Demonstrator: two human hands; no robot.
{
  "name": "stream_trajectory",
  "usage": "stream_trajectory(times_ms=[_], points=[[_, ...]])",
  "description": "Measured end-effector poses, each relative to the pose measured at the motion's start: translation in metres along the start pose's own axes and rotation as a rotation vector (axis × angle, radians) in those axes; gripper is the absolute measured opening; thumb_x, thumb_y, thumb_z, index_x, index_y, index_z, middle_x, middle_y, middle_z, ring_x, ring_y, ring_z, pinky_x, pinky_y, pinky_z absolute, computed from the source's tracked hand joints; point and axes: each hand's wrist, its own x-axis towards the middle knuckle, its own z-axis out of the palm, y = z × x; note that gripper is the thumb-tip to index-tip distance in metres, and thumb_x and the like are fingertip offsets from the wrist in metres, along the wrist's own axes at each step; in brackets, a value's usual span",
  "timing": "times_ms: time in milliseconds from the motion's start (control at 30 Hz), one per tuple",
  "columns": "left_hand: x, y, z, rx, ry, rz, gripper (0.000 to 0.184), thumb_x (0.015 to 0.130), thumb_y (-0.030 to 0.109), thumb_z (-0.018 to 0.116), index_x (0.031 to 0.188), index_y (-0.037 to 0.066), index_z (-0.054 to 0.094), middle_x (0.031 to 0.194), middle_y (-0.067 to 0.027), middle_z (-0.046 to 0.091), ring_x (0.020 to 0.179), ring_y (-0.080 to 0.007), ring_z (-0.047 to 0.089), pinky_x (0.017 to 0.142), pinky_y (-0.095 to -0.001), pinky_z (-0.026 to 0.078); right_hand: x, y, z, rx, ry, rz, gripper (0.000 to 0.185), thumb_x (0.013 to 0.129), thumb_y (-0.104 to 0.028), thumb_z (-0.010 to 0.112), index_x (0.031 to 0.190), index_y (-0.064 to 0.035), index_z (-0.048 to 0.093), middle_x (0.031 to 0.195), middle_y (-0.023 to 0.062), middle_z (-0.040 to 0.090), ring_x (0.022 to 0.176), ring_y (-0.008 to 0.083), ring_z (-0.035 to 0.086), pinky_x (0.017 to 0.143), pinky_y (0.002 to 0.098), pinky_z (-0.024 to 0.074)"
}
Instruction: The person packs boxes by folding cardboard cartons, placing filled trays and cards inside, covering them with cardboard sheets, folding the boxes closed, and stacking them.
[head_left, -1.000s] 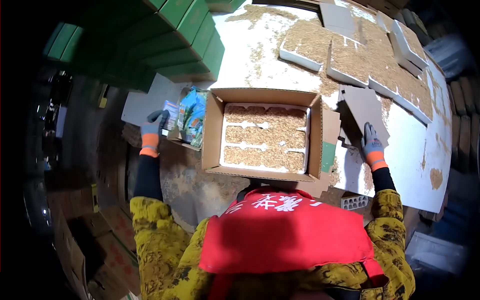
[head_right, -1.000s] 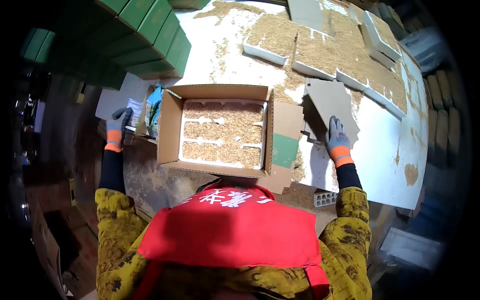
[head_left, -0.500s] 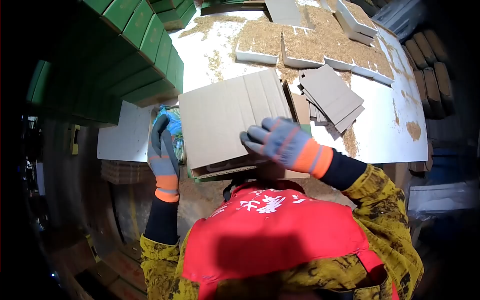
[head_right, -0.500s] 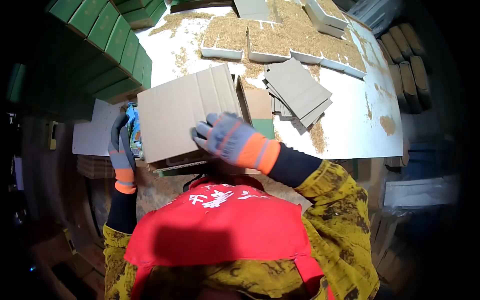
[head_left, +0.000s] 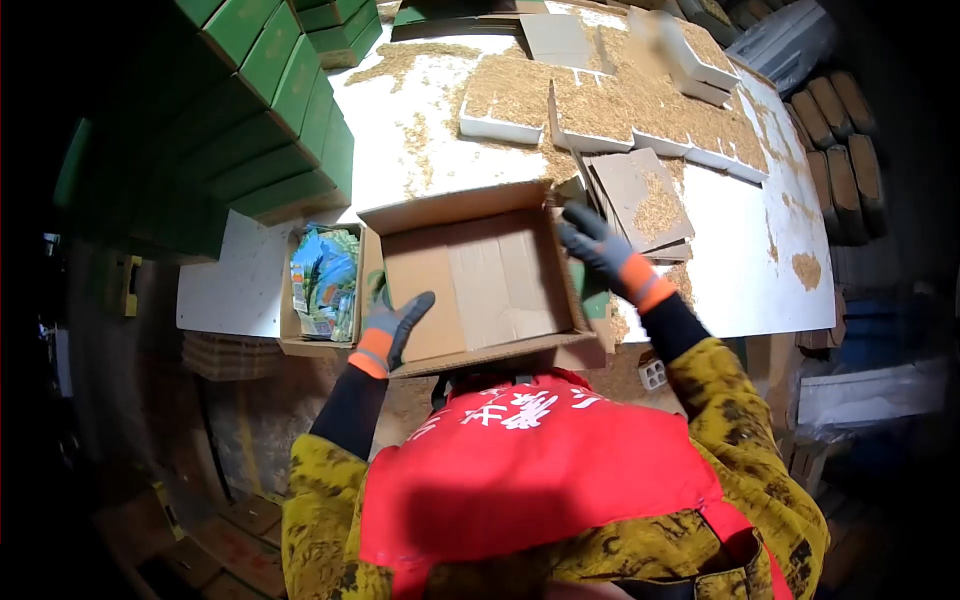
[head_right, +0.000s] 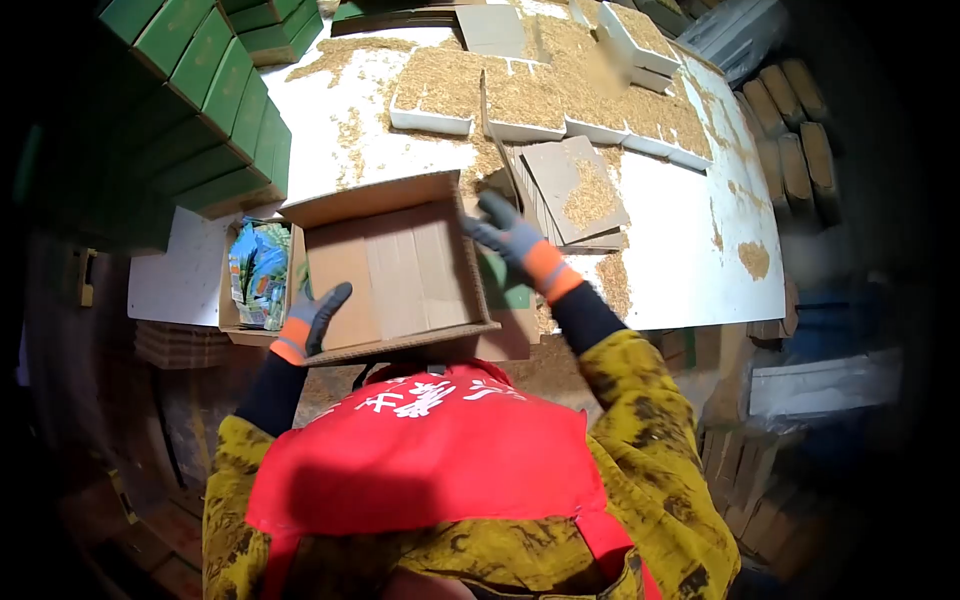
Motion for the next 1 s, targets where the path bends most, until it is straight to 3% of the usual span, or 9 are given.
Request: stream_trajectory(times_ms=[67,200,467,567,633,767,800,867,1000], points=[[0.011,-0.016,0.002,-0.217,-0.020,-0.033,0.089,0.072,0.027,0.081,0.137,-0.004,0.029,0.119,-0.0120,0.055,0.104,-0.0183,0.055,0.092,-0.0288,0.043,0.018,0.060,0.024,-0.468,0.103,-0.049,0.091,0.075,-0.039,0.074,0.142,-0.0007,0.027,0.136,0.0196,0.043,0.125,0.0261,0.042,0.101,0.0326,0.0363],[-0.019,0.013,0.013,-0.228,-0.025,0.017,0.062,0.082,0.021,0.071,0.130,-0.003,0.040,0.118,-0.0105,0.057,0.108,-0.0165,0.055,0.094,-0.0282,0.043,0.002,0.015,0.047,-0.340,0.156,-0.119,0.103,0.070,-0.047,0.076,0.144,-0.0009,0.022,0.133,0.0248,0.046,0.122,0.0282,0.046,0.099,0.0324,0.0372],[-0.037,0.089,0.009,-0.202,0.107,0.277,0.054,0.087,0.016,0.063,0.133,0.001,0.041,0.120,-0.0072,0.056,0.108,-0.0156,0.054,0.094,-0.0296,0.044,-0.011,-0.028,0.015,0.190,-0.141,-0.110,0.060,0.091,-0.026,0.057,0.140,-0.0020,0.032,0.132,0.0065,0.047,0.118,0.0152,0.045,0.099,0.0283,0.0367],[-0.022,0.133,-0.057,-0.298,0.010,0.234,0.049,0.098,0.034,0.040,0.138,0.004,0.038,0.129,-0.0065,0.049,0.117,-0.0172,0.047,0.101,-0.0323,0.036,0.005,-0.057,0.022,0.767,-0.102,0.030,0.039,0.091,-0.024,0.056,0.125,-0.0043,0.051,0.116,0.0055,0.059,0.102,0.0151,0.058,0.086,0.0303,0.0493],[-0.003,0.169,-0.109,-0.114,0.215,0.677,0.048,0.099,0.039,0.037,0.135,0.008,0.043,0.127,-0.0052,0.051,0.115,-0.0166,0.048,0.100,-0.0314,0.037,0.015,-0.106,0.041,1.010,-0.101,-0.019,0.034,0.092,-0.024,0.055,0.120,-0.0035,0.057,0.116,0.0081,0.061,0.104,0.0167,0.059,0.088,0.0313,0.0499],[0.071,0.236,-0.287,-0.452,0.617,1.288,0.046,0.096,0.016,0.046,0.138,0.000,0.036,0.140,-0.0146,0.039,0.131,-0.0221,0.035,0.111,-0.0334,0.026,0.043,-0.226,0.067,0.705,0.075,-0.577,0.048,0.094,-0.041,0.047,0.125,-0.0050,0.052,0.120,0.0096,0.058,0.110,0.0210,0.055,0.096,0.0348,0.0438],[0.046,0.269,-0.302,0.163,0.949,1.349,0.049,0.095,0.014,0.048,0.139,0.000,0.032,0.140,-0.0149,0.039,0.130,-0.0224,0.037,0.110,-0.0323,0.026,0.046,-0.264,0.077,0.670,0.064,-0.660,0.049,0.094,-0.042,0.046,0.126,-0.0054,0.051,0.121,0.0098,0.057,0.111,0.0214,0.054,0.097,0.0353,0.0428],[0.067,0.319,-0.380,-0.443,0.618,1.401,0.050,0.097,0.017,0.047,0.140,-0.001,0.030,0.138,-0.0148,0.042,0.126,-0.0202,0.040,0.108,-0.0307,0.029,0.056,-0.342,0.101,0.593,0.031,-0.802,0.050,0.095,-0.043,0.044,0.128,-0.0061,0.049,0.123,0.0102,0.055,0.113,0.0223,0.052,0.098,0.0365,0.0410],[0.042,0.413,-0.461,-0.129,0.929,1.312,0.051,0.098,0.035,0.044,0.138,0.004,0.037,0.134,-0.0106,0.047,0.121,-0.0190,0.046,0.102,-0.0283,0.033,0.082,-0.466,0.156,0.462,-0.037,-0.952,0.053,0.095,-0.046,0.040,0.131,-0.0076,0.045,0.127,0.0109,0.052,0.117,0.0240,0.048,0.101,0.0387,0.0372]])
